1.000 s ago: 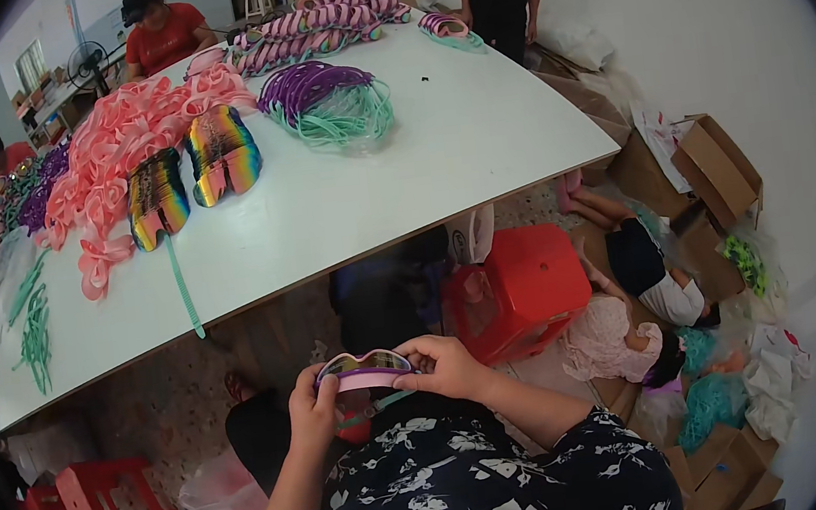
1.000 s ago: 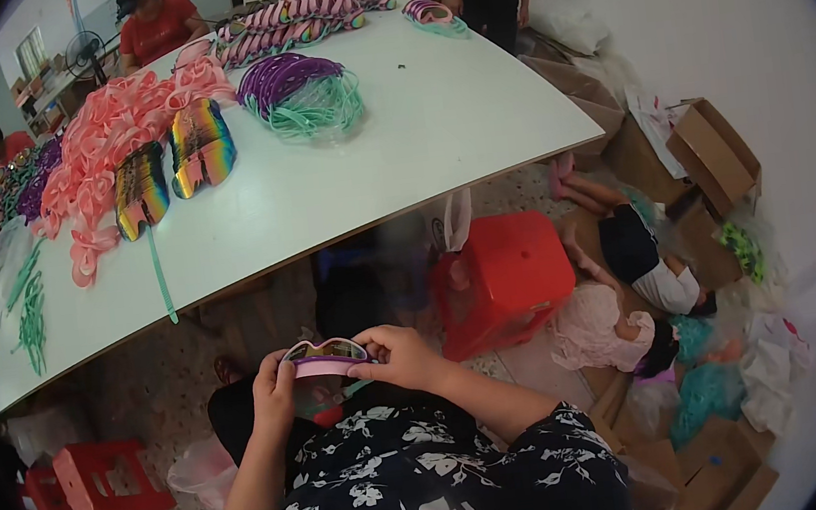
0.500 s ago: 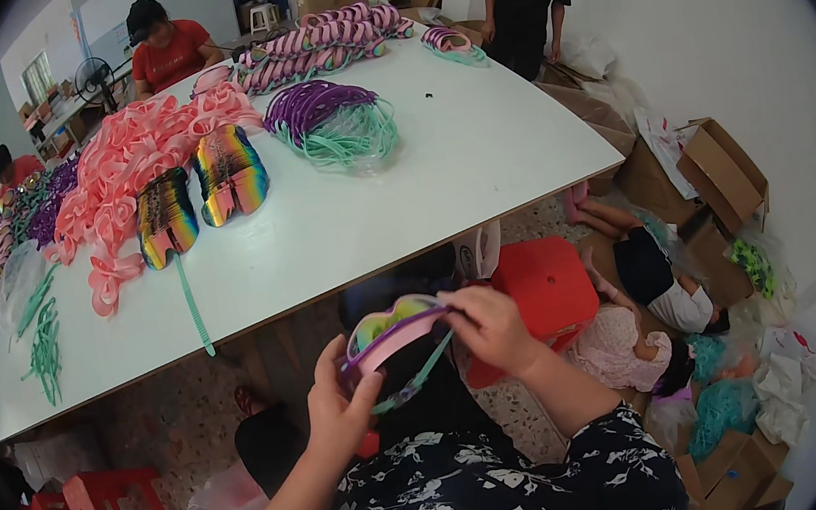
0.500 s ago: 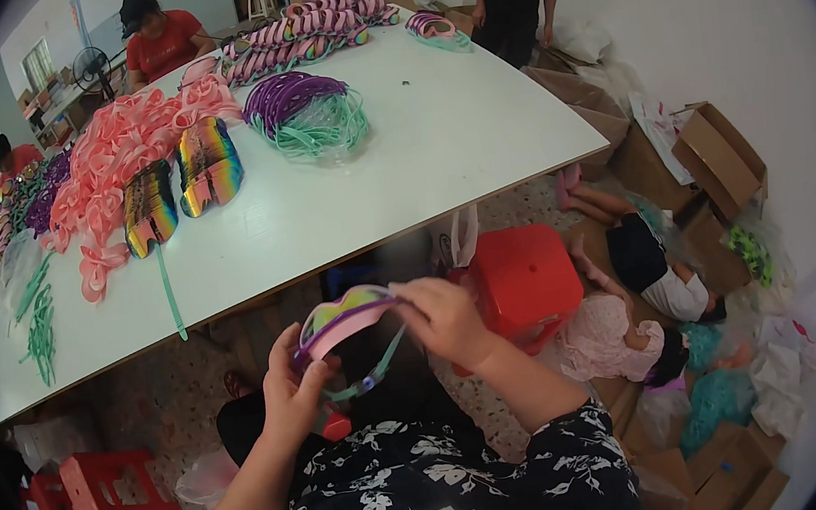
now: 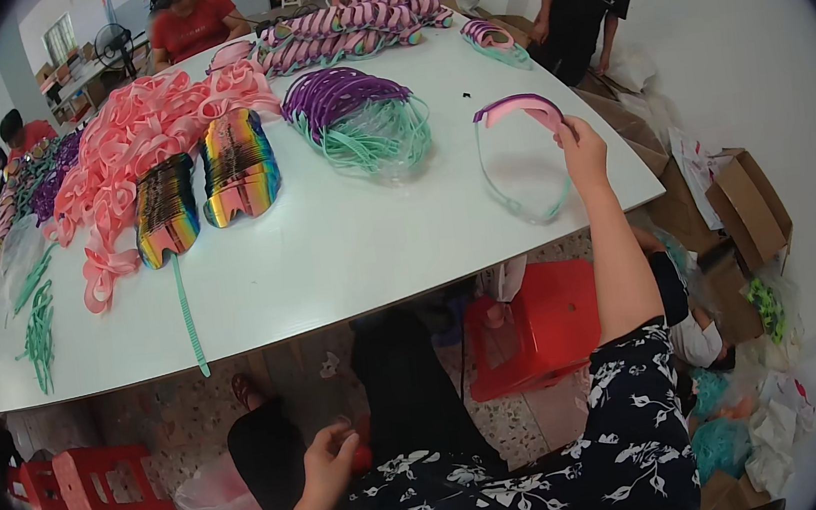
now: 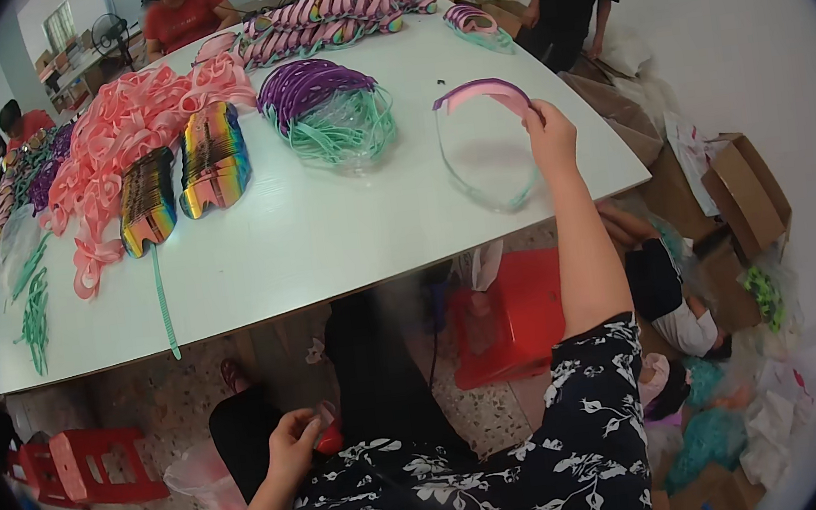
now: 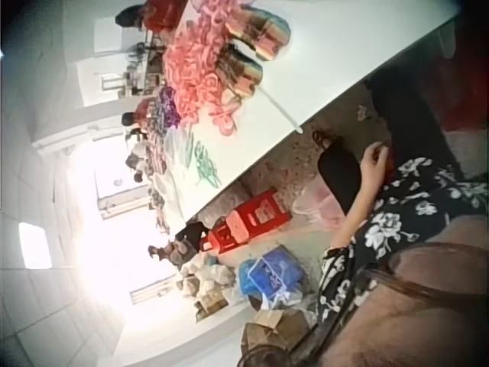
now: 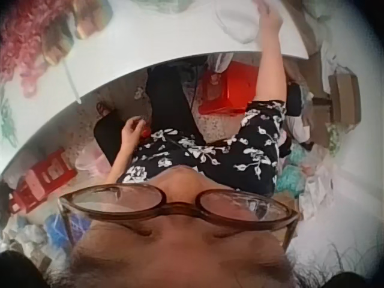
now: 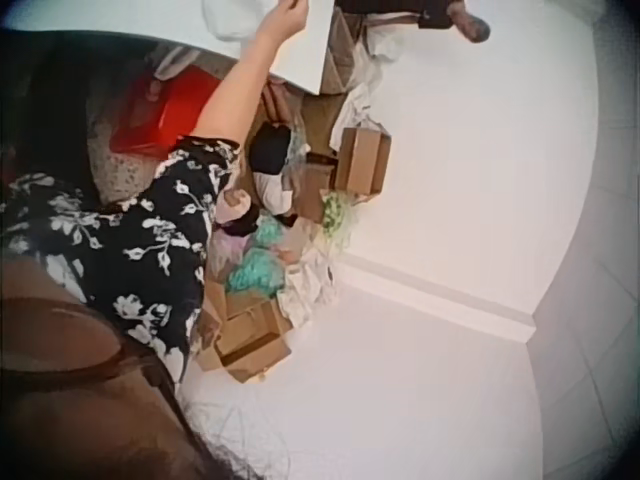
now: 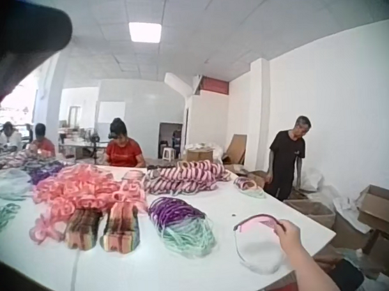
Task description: Manually assembling components of swimming goggles, including the strap and lens housing.
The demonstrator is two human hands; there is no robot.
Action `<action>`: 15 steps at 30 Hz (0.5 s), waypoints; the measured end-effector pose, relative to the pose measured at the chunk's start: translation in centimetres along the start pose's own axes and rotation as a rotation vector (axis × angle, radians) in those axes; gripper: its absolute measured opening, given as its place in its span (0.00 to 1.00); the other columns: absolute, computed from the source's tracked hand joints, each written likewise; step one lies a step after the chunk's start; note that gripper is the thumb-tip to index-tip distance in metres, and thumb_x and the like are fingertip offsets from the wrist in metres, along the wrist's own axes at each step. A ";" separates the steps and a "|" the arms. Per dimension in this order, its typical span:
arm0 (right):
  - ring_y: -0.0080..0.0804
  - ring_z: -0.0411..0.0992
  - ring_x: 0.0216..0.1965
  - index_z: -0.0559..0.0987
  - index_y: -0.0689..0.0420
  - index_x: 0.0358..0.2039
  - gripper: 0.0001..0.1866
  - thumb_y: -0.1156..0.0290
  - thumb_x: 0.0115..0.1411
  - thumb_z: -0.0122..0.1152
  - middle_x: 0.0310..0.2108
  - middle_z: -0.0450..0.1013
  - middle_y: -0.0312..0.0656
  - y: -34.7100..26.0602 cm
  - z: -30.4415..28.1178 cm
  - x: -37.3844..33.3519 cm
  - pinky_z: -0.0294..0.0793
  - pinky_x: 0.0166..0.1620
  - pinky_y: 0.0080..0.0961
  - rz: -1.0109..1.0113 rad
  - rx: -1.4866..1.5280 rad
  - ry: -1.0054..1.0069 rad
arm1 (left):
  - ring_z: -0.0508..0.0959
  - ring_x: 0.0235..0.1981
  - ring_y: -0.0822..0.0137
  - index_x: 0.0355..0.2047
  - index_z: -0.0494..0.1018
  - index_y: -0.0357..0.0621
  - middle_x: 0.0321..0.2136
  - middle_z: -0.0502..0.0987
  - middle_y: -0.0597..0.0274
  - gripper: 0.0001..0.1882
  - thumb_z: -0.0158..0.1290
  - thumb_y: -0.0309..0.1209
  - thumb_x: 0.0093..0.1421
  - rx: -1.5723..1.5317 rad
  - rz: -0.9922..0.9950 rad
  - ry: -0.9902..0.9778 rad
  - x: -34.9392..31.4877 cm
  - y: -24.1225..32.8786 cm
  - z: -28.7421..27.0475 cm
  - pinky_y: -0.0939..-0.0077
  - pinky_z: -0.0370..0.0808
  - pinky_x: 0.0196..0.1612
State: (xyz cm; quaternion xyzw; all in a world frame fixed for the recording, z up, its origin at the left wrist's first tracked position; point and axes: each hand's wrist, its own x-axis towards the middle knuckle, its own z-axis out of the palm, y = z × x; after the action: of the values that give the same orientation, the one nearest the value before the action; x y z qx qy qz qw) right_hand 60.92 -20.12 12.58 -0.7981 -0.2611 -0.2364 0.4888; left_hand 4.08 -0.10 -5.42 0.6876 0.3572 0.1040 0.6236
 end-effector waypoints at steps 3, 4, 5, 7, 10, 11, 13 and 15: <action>0.31 0.79 0.33 0.81 0.62 0.45 0.13 0.69 0.63 0.59 0.30 0.80 0.45 3.6 2.9 2.3 0.76 0.41 0.26 0.063 -0.123 -0.082 | 0.82 0.43 0.66 0.47 0.75 0.32 0.40 0.82 0.51 0.16 0.60 0.29 0.63 0.019 -0.075 0.035 0.1 -0.3 -0.2 0.74 0.77 0.48; 0.29 0.79 0.33 0.80 0.62 0.46 0.14 0.68 0.63 0.59 0.29 0.80 0.43 4.7 3.8 3.0 0.76 0.41 0.25 0.050 -0.175 -0.108 | 0.82 0.43 0.66 0.47 0.75 0.32 0.40 0.82 0.51 0.16 0.60 0.30 0.63 0.017 -0.094 0.043 0.2 -0.2 -0.2 0.74 0.77 0.48; 0.27 0.79 0.33 0.80 0.61 0.47 0.15 0.68 0.63 0.59 0.29 0.80 0.42 5.9 4.5 3.5 0.77 0.42 0.24 0.037 -0.229 -0.134 | 0.82 0.42 0.66 0.47 0.75 0.32 0.40 0.82 0.51 0.16 0.60 0.30 0.63 0.018 -0.100 0.045 0.4 -0.4 -0.1 0.74 0.77 0.48; 0.32 0.80 0.36 0.80 0.59 0.48 0.15 0.68 0.63 0.58 0.32 0.81 0.44 6.0 6.0 4.4 0.77 0.44 0.27 0.078 -0.300 -0.182 | 0.83 0.42 0.66 0.47 0.75 0.32 0.40 0.83 0.50 0.16 0.60 0.30 0.63 0.006 -0.110 0.056 0.6 -1.0 0.0 0.74 0.77 0.47; 0.42 0.79 0.43 0.79 0.59 0.51 0.16 0.68 0.64 0.55 0.39 0.81 0.49 6.9 8.2 5.0 0.76 0.50 0.33 0.045 -0.433 -0.200 | 0.83 0.41 0.66 0.47 0.76 0.32 0.38 0.83 0.50 0.16 0.60 0.31 0.63 0.038 -0.181 0.056 0.7 -0.9 0.4 0.75 0.78 0.46; 0.46 0.79 0.45 0.79 0.59 0.51 0.17 0.68 0.64 0.54 0.42 0.80 0.51 7.4 8.6 5.1 0.75 0.52 0.35 0.017 -0.481 -0.196 | 0.83 0.41 0.66 0.47 0.76 0.32 0.38 0.83 0.50 0.17 0.60 0.31 0.63 0.056 -0.173 0.041 0.9 -0.6 0.5 0.75 0.78 0.46; 0.50 0.74 0.53 0.77 0.60 0.55 0.20 0.68 0.65 0.53 0.51 0.76 0.54 8.4 9.2 5.2 0.71 0.57 0.39 0.055 -0.437 -0.184 | 0.83 0.41 0.67 0.47 0.76 0.32 0.38 0.83 0.51 0.17 0.60 0.32 0.63 0.092 -0.166 0.030 1.0 0.0 0.4 0.75 0.78 0.46; 0.53 0.72 0.55 0.75 0.61 0.56 0.21 0.66 0.65 0.54 0.52 0.74 0.57 8.9 9.1 4.5 0.70 0.57 0.42 0.041 -0.466 -0.100 | 0.83 0.41 0.67 0.47 0.76 0.33 0.38 0.83 0.51 0.17 0.60 0.32 0.63 0.059 -0.161 0.011 1.2 -0.2 0.4 0.74 0.78 0.45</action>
State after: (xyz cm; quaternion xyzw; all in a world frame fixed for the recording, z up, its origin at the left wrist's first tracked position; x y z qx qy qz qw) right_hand 71.22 -14.53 5.86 -0.9052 -0.2074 -0.2404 0.2824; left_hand 5.10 0.34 -6.10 0.6740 0.4178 0.0467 0.6075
